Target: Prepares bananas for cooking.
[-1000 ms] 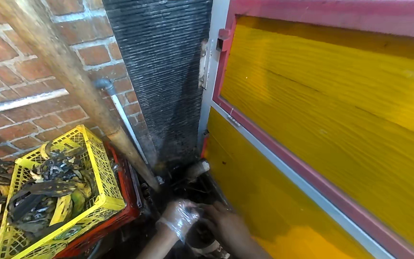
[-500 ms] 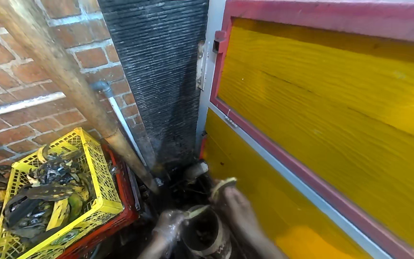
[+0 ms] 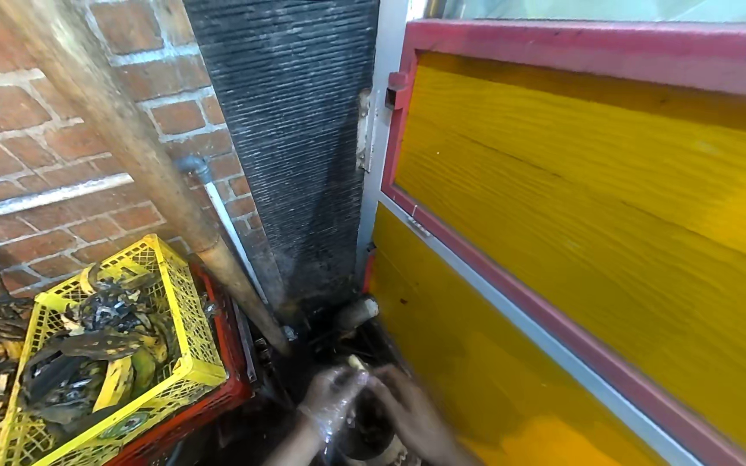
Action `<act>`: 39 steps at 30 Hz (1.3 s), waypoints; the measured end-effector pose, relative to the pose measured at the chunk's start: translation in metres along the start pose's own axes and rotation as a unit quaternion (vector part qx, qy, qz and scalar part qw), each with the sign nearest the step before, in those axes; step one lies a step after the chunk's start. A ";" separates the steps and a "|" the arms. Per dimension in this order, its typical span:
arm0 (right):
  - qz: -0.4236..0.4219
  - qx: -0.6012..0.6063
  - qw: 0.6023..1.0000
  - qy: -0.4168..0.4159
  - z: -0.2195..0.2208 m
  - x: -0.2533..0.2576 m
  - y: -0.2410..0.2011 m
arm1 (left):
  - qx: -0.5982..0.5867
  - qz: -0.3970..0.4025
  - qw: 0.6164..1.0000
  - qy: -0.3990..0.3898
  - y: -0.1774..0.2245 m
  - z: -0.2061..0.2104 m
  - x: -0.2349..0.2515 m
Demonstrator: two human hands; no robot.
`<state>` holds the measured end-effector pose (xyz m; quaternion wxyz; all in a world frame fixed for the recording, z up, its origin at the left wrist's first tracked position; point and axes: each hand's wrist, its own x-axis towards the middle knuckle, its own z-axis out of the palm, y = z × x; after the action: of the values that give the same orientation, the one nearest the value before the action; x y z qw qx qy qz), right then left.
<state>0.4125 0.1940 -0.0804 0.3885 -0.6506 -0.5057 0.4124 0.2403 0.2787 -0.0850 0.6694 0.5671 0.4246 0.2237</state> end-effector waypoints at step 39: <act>-0.039 0.015 0.999 0.015 0.020 -0.004 -0.020 | -0.026 -0.036 0.998 -0.044 -0.019 -0.036 -0.031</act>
<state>0.3861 0.1953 -0.0686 0.4209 -0.6308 -0.5186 0.3950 0.1901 0.2699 -0.0932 0.7096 0.5428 0.4092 0.1852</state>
